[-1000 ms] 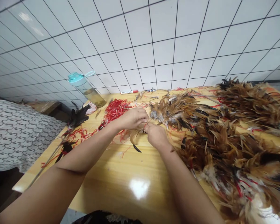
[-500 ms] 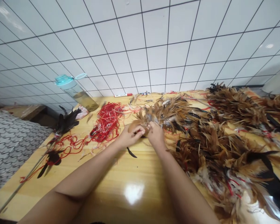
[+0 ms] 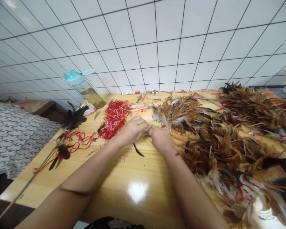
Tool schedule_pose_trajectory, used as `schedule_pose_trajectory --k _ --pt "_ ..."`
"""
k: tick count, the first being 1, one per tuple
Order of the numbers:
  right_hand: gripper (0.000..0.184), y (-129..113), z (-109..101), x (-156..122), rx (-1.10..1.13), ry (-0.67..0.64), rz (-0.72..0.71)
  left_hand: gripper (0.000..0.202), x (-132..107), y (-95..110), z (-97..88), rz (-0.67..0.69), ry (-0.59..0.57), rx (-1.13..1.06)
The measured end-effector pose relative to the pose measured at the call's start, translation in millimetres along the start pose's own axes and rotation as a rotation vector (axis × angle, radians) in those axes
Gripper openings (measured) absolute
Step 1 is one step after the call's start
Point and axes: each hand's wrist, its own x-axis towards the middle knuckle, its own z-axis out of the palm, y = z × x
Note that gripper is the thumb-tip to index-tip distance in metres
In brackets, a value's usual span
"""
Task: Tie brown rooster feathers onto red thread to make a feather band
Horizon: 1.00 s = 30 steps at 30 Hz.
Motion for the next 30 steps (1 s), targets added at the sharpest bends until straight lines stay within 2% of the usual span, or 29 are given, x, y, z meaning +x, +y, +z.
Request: schedule_pose_trajectory --k 3,7,10,13,16,19,23,27,30 --pt "0.023 -4 5 3 0.307 -0.03 -0.067 0.019 -6 -23 -4.9 -0.104 -0.037 -0.323" --pt "0.024 -8 8 4 0.962 -0.084 -0.055 0.019 -15 -40 3.6 -0.244 -0.114 -0.723" --pt "0.033 -8 7 2 1.378 -0.093 0.105 0.024 -14 -35 14.9 -0.306 -0.032 -0.775" --pt "0.037 -6 6 1 1.664 -0.008 0.258 0.023 -9 -21 20.8 -0.292 0.096 -0.617" --pt "0.038 -3 6 1 1.851 0.008 0.343 0.022 -5 -9 22.0 -0.235 0.204 -0.455" --pt "0.037 1 8 1 1.981 -0.009 0.386 0.02 -5 -5 24.2 -0.118 0.284 -0.419" --pt "0.03 9 13 1 2.099 -0.078 0.409 0.013 -6 -5 28.3 0.016 0.324 -0.348" --pt "0.026 12 17 2 2.174 -0.162 0.397 0.011 -7 -4 28.5 0.041 0.334 -0.301" --pt "0.026 12 19 3 2.183 -0.158 0.393 0.01 -7 -2 28.7 0.015 0.336 -0.41"
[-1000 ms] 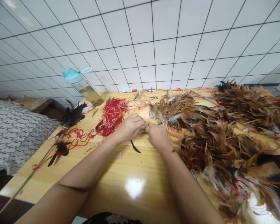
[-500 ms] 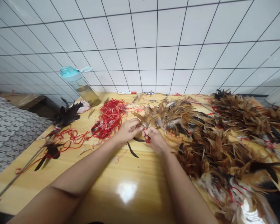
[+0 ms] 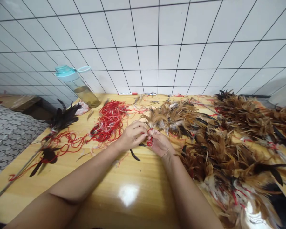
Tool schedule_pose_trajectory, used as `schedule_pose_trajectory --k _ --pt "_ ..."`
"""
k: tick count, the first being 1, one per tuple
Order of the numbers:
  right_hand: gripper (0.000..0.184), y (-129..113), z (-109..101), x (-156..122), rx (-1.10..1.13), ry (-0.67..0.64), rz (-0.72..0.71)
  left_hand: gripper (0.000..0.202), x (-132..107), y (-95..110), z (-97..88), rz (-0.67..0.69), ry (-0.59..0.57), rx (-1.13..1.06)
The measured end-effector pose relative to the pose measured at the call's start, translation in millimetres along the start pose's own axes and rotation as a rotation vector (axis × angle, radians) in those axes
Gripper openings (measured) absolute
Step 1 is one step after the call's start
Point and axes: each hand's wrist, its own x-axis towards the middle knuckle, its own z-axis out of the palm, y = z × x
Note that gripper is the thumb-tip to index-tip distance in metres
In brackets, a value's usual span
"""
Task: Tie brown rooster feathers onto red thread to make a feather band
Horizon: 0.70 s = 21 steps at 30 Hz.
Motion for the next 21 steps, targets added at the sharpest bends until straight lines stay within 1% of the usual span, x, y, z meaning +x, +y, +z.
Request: schedule_pose_trajectory --k 2,5,7,9,11,13,18,21 --pt "0.026 0 1 0 -0.014 -0.003 -0.011 0.011 0 0 2.2 -0.079 0.022 -0.146" --pt "0.024 0 4 -1 -0.021 -0.024 -0.021 0.017 -1 -1 7.2 -0.273 0.068 -0.484" --pt "0.021 -2 6 -3 0.0 -0.037 -0.002 0.02 -2 -1 10.1 -0.399 0.082 -0.711" --pt "0.02 -3 10 -5 0.029 -0.053 0.031 0.022 -3 1 12.0 -0.489 0.093 -0.863" --pt "0.019 -4 12 -7 0.048 -0.067 0.051 0.023 -3 2 12.8 -0.539 0.095 -0.949" --pt "0.018 -4 14 -8 0.051 -0.075 0.05 0.024 -3 2 13.4 -0.551 0.09 -1.001" --pt "0.017 -2 13 -8 0.028 -0.058 0.029 0.023 -3 -2 13.8 -0.59 0.122 -1.041" --pt "0.017 -1 12 -8 0.036 -0.063 0.033 0.023 -3 -1 10.8 -0.609 0.081 -1.055"
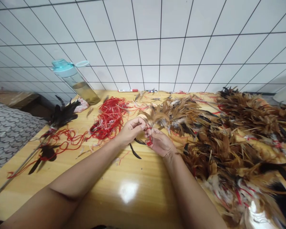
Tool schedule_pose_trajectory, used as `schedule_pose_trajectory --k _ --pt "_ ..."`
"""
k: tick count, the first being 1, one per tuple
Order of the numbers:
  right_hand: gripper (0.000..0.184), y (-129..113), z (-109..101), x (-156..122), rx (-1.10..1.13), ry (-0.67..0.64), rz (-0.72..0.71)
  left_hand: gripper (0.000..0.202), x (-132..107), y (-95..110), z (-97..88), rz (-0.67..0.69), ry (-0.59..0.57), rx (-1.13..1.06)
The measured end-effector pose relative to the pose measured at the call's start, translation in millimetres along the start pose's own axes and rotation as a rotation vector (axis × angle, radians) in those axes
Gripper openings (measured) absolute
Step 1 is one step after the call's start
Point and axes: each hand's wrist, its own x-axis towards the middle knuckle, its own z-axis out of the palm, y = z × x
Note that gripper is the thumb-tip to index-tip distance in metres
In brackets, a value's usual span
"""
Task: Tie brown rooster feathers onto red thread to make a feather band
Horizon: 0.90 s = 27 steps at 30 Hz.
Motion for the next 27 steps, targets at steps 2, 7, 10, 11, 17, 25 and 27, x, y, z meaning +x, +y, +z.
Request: schedule_pose_trajectory --k 2,7,10,11,17,25,27 --pt "0.015 -1 0 -1 0.006 -0.022 0.008 0.023 -1 5 0.7 -0.021 -0.029 0.004" --pt "0.015 -3 4 -4 0.016 -0.095 0.07 0.028 -6 16 3.8 -0.069 -0.039 0.025" --pt "0.017 -3 5 -5 0.022 -0.116 0.072 0.027 -6 19 4.2 -0.075 -0.033 0.057" --pt "0.018 -3 5 -5 0.017 -0.117 0.067 0.027 -6 19 3.9 -0.073 -0.037 0.072" --pt "0.023 -1 6 -6 -0.022 -0.066 0.026 0.022 -2 17 -2.6 -0.014 -0.118 0.11" --pt "0.026 -2 6 -6 -0.098 -0.083 0.017 0.024 1 20 -11.3 0.005 -0.196 0.238" --pt "0.026 -1 5 -5 -0.104 -0.092 0.012 0.023 1 21 -11.2 0.01 -0.2 0.243"
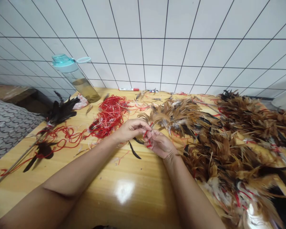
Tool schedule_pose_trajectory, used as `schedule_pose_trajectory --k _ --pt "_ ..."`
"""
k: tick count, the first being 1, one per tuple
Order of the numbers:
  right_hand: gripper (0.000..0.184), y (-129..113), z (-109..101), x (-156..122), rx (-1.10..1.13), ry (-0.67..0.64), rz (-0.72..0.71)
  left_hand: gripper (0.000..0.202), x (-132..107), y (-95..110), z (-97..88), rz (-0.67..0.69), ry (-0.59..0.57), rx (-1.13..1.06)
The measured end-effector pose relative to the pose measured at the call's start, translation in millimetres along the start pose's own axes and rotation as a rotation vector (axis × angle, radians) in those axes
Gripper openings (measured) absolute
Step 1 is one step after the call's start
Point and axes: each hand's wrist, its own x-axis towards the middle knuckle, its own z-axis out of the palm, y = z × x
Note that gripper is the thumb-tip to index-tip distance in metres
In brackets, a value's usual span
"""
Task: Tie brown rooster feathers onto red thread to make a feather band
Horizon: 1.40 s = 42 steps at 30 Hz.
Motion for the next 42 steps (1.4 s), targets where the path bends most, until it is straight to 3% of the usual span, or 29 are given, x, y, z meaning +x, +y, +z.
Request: schedule_pose_trajectory --k 3,10,14,20,23,29,42 --pt "0.025 2 -2 1 -0.003 0.008 -0.011 0.021 0 -1 1.3 0.007 0.003 -0.004" --pt "0.023 5 -3 6 0.026 0.113 -0.033 0.02 2 -10 7.1 0.096 0.136 0.144" --pt "0.026 7 0 7 -0.033 0.116 -0.041 0.02 2 -12 11.8 0.075 0.176 0.187" --pt "0.024 9 -1 10 -0.018 0.172 -0.067 0.006 1 -6 13.1 0.196 0.267 0.6" --pt "0.025 11 -3 11 -0.002 0.196 -0.078 0.003 1 -5 12.4 0.244 0.276 0.696" --pt "0.028 10 -1 12 0.006 0.223 -0.081 0.01 1 -5 12.9 0.264 0.273 0.672" --pt "0.023 11 -2 12 -0.051 0.217 -0.089 0.011 2 -9 8.2 0.06 0.223 0.312"
